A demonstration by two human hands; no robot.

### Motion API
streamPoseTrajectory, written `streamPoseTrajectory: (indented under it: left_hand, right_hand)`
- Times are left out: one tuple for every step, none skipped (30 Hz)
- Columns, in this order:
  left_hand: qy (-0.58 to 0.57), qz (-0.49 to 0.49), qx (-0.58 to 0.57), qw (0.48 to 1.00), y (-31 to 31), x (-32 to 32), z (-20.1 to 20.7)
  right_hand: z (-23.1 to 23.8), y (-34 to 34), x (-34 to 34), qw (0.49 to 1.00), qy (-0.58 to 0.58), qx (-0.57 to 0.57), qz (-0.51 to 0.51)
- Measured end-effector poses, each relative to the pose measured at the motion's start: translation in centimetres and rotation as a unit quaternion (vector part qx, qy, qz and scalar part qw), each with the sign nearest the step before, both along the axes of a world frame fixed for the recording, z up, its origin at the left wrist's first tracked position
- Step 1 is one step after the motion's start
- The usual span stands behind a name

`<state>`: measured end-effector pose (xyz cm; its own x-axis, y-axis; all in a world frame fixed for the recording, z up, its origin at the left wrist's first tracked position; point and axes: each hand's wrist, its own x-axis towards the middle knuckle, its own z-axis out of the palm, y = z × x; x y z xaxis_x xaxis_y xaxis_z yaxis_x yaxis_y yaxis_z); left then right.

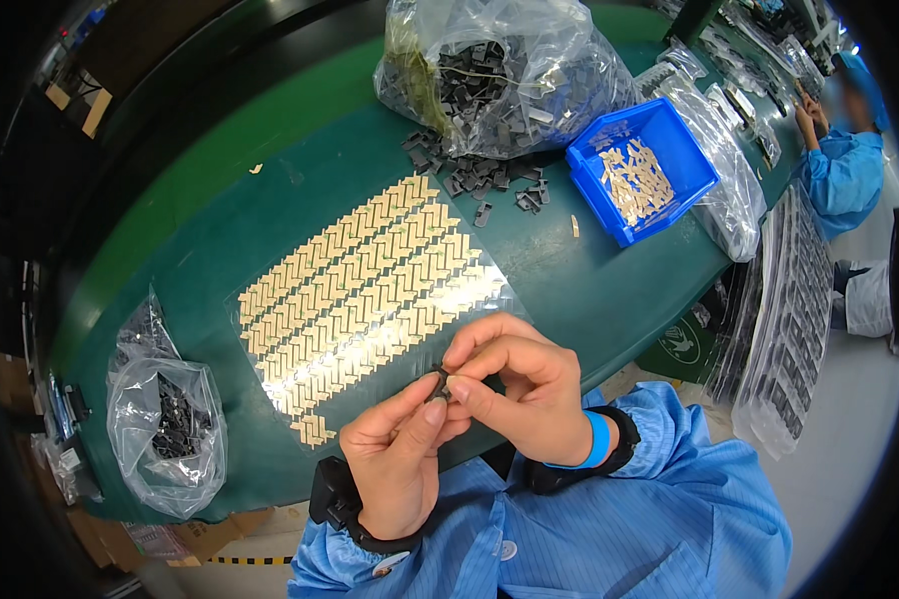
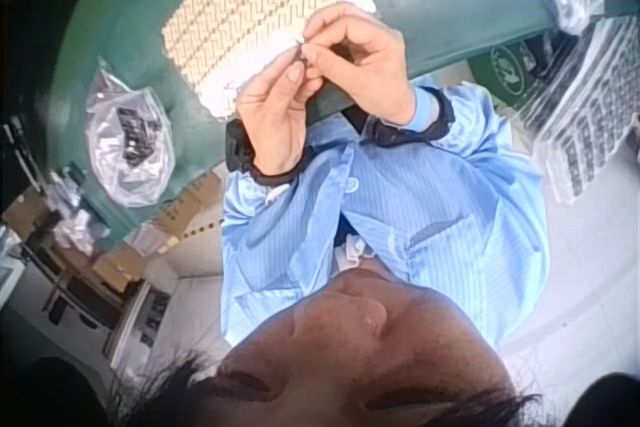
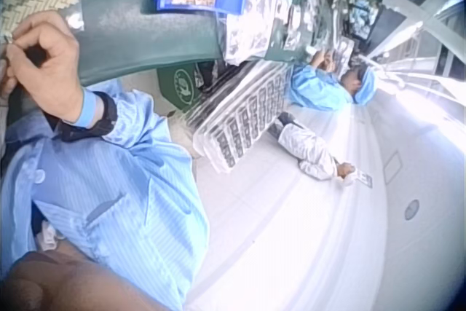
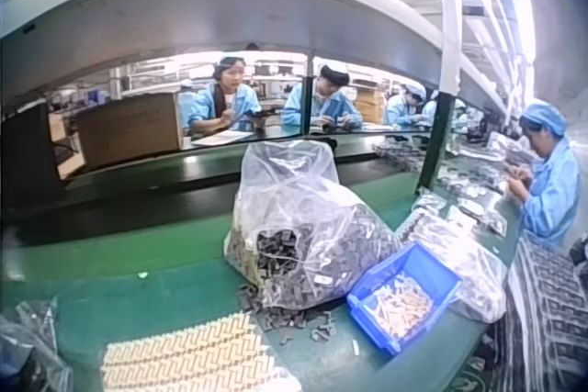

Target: Assembling small black plastic components onto a gold metallic grid on a factory assembly line.

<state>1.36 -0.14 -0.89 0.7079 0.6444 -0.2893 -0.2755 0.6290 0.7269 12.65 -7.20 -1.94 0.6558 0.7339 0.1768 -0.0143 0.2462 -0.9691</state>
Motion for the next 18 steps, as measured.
streamPoseTrajectory:
  left_hand:
    - [0.0, 0.0, 0.0, 1.0, 0.0, -0.02, 0.0]
    - [0.001, 0.0, 0.001, 1.0, 0.01, -0.04, 0.0]
    - [0.001, 0.0, 0.001, 1.0, 0.02, -0.06, 0.0]
    - [0.001, 0.0, 0.001, 1.0, 0.02, -0.08, 0.01]
    - [0.0, 0.001, 0.0, 1.0, 0.02, -0.08, 0.03]
    - [-0.001, 0.001, -0.001, 1.0, 0.02, -0.09, 0.04]
    - [-0.001, 0.001, -0.001, 1.0, 0.02, -0.1, 0.04]
    - [-0.003, 0.001, -0.002, 1.0, 0.02, -0.12, 0.03]
    - [-0.006, 0.001, -0.002, 1.0, 0.02, -0.13, 0.03]
    - [-0.006, 0.001, -0.002, 1.0, -0.01, -0.09, 0.11]
    - [0.009, 0.004, 0.002, 1.0, -0.08, -0.02, 0.23]
    - [0.025, 0.007, 0.006, 1.0, -0.12, 0.01, 0.3]
    - [0.025, 0.008, 0.006, 1.0, -0.11, 0.0, 0.29]
    - [0.024, 0.008, 0.004, 1.0, -0.1, -0.02, 0.28]
    - [0.022, 0.008, 0.002, 1.0, -0.09, -0.04, 0.26]
    - [0.022, 0.008, 0.002, 1.0, -0.07, -0.06, 0.21]
    - [0.008, 0.011, -0.005, 1.0, -0.04, -0.06, 0.15]
    - [-0.006, 0.014, -0.012, 1.0, -0.03, -0.07, 0.11]
  right_hand:
    - [0.02, 0.01, 0.01, 1.0, 0.0, 0.0, 0.0]
    - [0.05, 0.03, 0.02, 1.0, -0.012, 0.002, -0.002]
    - [0.07, 0.04, 0.02, 1.0, -0.023, 0.004, -0.003]
    - [0.06, 0.04, 0.02, 1.0, -0.023, 0.004, -0.003]
    - [0.04, 0.03, 0.02, 1.0, -0.031, 0.004, -0.004]
    - [0.04, 0.02, 0.02, 0.999, -0.039, 0.004, -0.004]
    - [0.06, 0.02, 0.02, 0.999, -0.039, 0.005, -0.004]
    - [0.11, 0.01, 0.01, 0.999, -0.042, 0.004, -0.005]
    - [0.13, 0.01, 0.0, 0.999, -0.045, 0.004, -0.006]
    - [0.13, 0.0, -0.02, 0.999, -0.045, 0.004, -0.006]
    - [0.12, -0.02, -0.06, 0.999, -0.044, 0.004, -0.005]
    - [0.11, -0.02, -0.08, 0.999, -0.044, 0.004, -0.005]
    - [0.11, -0.02, -0.08, 0.999, -0.044, 0.004, -0.004]
    - [0.13, -0.04, -0.09, 0.999, -0.049, 0.005, -0.004]
    - [0.16, -0.05, -0.09, 0.999, -0.053, 0.006, -0.003]
    - [0.18, -0.05, -0.08, 0.999, -0.053, 0.006, -0.003]
    - [0.2, -0.05, -0.08, 0.998, -0.058, 0.005, -0.001]
    - [0.23, -0.05, -0.08, 0.998, -0.062, 0.003, 0.0]
